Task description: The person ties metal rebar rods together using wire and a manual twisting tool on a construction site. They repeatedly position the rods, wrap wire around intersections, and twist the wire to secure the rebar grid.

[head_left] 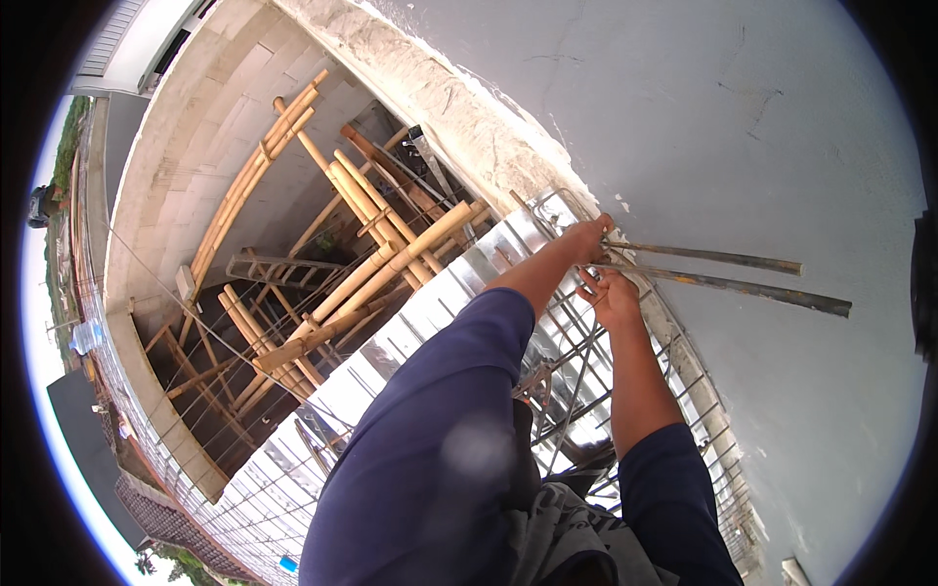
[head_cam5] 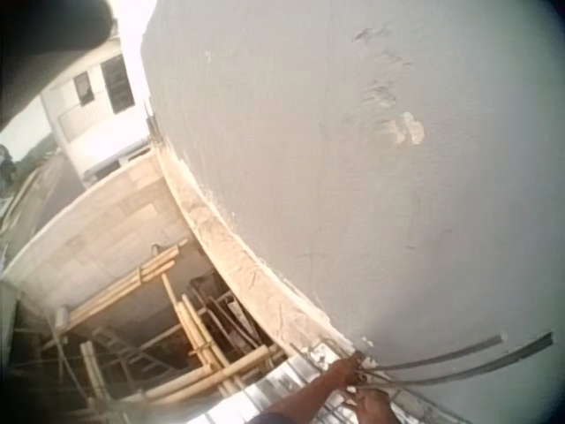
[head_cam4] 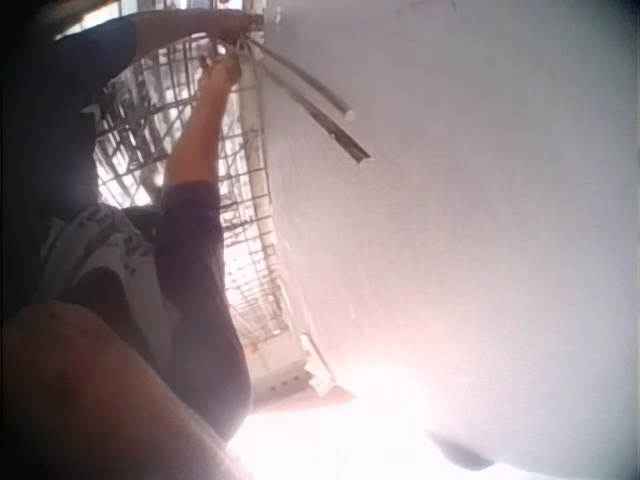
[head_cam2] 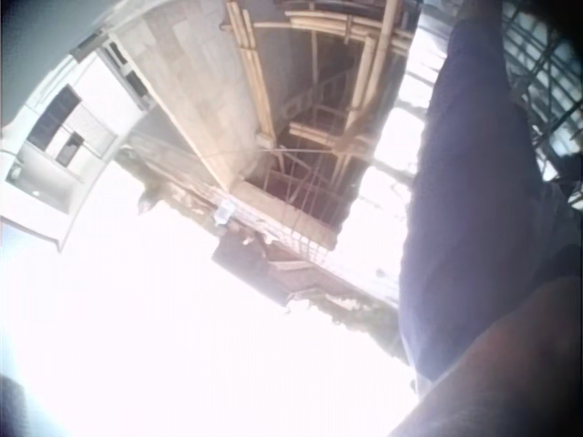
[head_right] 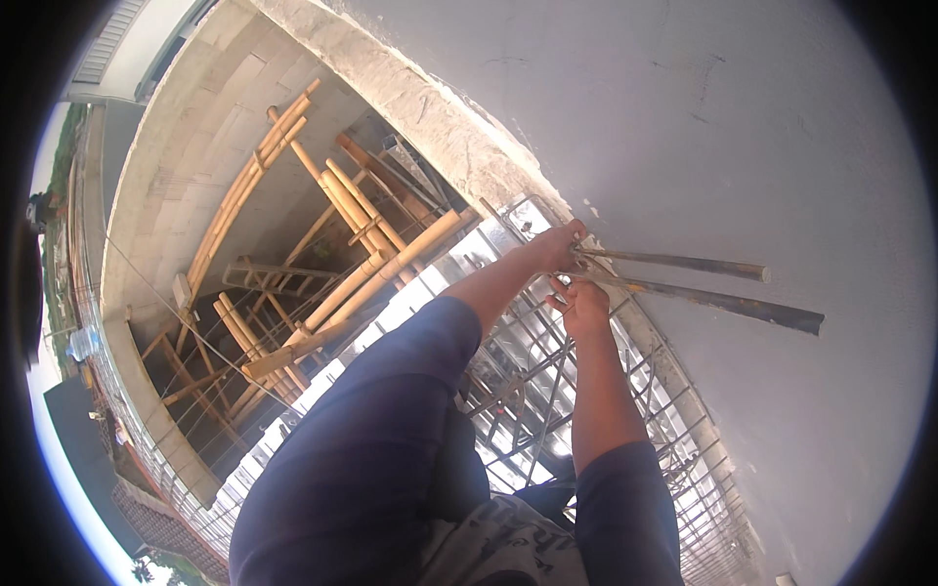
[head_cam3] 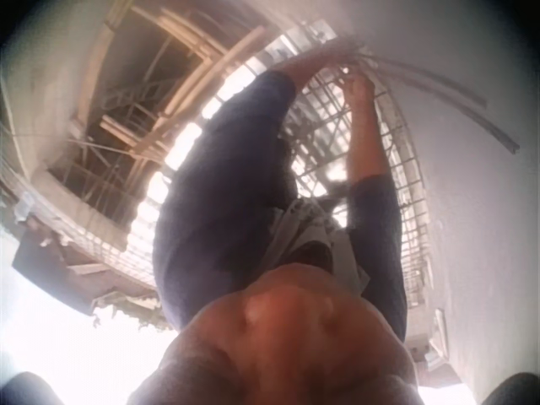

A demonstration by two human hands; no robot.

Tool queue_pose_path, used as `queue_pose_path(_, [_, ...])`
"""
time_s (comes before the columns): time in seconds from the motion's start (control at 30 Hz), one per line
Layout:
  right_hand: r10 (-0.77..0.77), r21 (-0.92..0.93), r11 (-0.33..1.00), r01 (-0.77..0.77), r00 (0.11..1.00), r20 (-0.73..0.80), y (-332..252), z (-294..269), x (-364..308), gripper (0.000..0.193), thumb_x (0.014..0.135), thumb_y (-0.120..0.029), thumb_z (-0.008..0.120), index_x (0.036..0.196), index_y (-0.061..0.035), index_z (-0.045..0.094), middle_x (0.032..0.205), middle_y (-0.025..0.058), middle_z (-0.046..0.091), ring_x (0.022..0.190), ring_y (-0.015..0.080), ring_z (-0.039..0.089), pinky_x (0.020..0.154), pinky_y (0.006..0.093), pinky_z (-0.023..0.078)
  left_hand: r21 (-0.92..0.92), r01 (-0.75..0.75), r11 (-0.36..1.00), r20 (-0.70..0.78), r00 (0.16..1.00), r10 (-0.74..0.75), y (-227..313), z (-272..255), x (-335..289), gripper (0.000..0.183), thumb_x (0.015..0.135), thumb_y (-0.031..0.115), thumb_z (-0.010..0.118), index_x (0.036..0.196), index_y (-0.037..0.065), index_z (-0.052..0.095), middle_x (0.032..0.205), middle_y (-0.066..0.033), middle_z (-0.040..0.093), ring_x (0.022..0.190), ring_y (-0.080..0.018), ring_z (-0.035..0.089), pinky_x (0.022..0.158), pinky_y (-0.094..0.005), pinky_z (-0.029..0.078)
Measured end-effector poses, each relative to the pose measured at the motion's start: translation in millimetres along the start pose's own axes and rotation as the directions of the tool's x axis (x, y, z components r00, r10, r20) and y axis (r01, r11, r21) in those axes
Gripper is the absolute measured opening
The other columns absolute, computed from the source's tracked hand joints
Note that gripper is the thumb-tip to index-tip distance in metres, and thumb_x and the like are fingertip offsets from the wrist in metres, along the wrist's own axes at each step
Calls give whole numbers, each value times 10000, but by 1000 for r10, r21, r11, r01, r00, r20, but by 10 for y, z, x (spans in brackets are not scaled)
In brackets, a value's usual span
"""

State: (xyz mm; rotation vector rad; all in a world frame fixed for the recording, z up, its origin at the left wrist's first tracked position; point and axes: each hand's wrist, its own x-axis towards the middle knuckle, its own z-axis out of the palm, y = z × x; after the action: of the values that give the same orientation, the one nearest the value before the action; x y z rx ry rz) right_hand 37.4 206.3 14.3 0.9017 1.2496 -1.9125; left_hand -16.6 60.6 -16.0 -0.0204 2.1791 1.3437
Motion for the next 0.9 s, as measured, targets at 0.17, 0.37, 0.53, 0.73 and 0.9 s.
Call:
queue_pose_path(0.17, [-12,1,1000,12,1000,-19,-3,-1,18,422,734,48,397,1147,17,473,1185,108,492,1089,301,568,807,481,510,17,-138,990,33,990,138,-92,-17,79,781,656,217,796,1325,80,419,1037,-222,641,1016,-346,617,861,-387,491])
queue_pose_path(0.37, [-1,42,999,3,999,-54,41,-39,94,404,724,47,397,1123,49,462,1175,134,490,1073,318,575,794,484,513,107,67,992,118,990,-80,-24,-45,127,869,630,364,814,1313,0,417,1129,-240,605,1051,-343,601,870,-379,487])
queue_pose_path(0.53, [-2,27,1000,5,994,-107,-11,-21,97,400,722,49,398,1115,45,468,1145,157,507,1012,324,608,764,483,516,121,41,992,169,984,-61,35,-113,124,811,651,333,791,1276,-33,428,1125,-228,615,1058,-359,601,864,-404,492])
queue_pose_path(0.73, [-16,-48,999,9,990,-139,-66,46,109,388,740,36,380,1114,34,484,1063,163,587,918,325,651,715,473,527,217,15,976,89,995,-35,-34,15,177,713,653,273,796,1234,3,482,1109,-208,626,1059,-355,602,867,-409,498])
queue_pose_path(0.9, [-55,-80,996,43,986,-158,-97,147,9,423,781,33,356,1183,5,487,1026,136,603,856,267,664,624,396,527,266,39,963,31,998,-50,48,-6,127,646,647,218,791,1201,31,517,1082,-197,638,1035,-361,612,857,-417,507])
